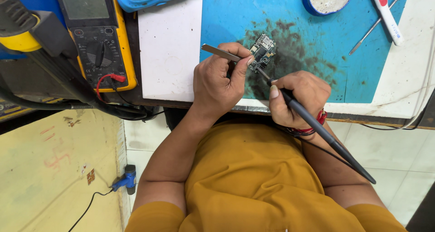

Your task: The person solders a small circuit board held on a work mat, using a soldering iron in one hand and a flat tool in the other to steady and reposition the board. They work on different points of the board throughout, occasionally lifting the iron and adjusting the board's position.

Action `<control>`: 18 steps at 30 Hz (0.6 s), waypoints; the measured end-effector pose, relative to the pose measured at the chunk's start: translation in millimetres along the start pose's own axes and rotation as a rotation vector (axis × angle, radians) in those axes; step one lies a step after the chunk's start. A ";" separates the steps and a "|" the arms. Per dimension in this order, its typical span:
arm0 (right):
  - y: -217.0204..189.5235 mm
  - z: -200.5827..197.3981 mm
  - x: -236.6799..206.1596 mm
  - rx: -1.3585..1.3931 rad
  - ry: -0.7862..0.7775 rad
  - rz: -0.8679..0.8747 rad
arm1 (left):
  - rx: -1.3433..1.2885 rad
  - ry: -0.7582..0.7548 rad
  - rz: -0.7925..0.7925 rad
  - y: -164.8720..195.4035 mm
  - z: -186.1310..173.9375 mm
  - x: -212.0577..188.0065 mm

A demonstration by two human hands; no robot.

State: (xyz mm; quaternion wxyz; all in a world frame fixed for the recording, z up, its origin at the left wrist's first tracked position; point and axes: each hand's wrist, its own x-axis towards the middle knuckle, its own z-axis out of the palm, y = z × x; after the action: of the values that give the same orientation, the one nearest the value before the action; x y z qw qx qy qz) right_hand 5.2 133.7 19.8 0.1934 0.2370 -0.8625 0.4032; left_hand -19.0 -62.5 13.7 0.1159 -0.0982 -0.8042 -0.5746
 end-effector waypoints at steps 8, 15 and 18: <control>-0.7 2.2 -0.7 -0.012 0.027 0.024 | -0.003 -0.003 -0.005 -0.2 -0.3 -0.4; 0.5 1.2 -0.9 -0.001 0.007 0.013 | -0.002 0.002 -0.008 -0.4 0.0 0.0; -0.1 2.4 -1.2 -0.009 0.026 0.033 | 0.001 0.004 0.004 -0.5 -0.2 0.0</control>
State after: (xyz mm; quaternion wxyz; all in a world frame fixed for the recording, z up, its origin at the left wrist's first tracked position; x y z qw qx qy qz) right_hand 5.9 132.0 17.9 0.1992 0.2167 -0.8654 0.4056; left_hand -19.1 -62.9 13.4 0.1185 -0.0986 -0.8040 -0.5743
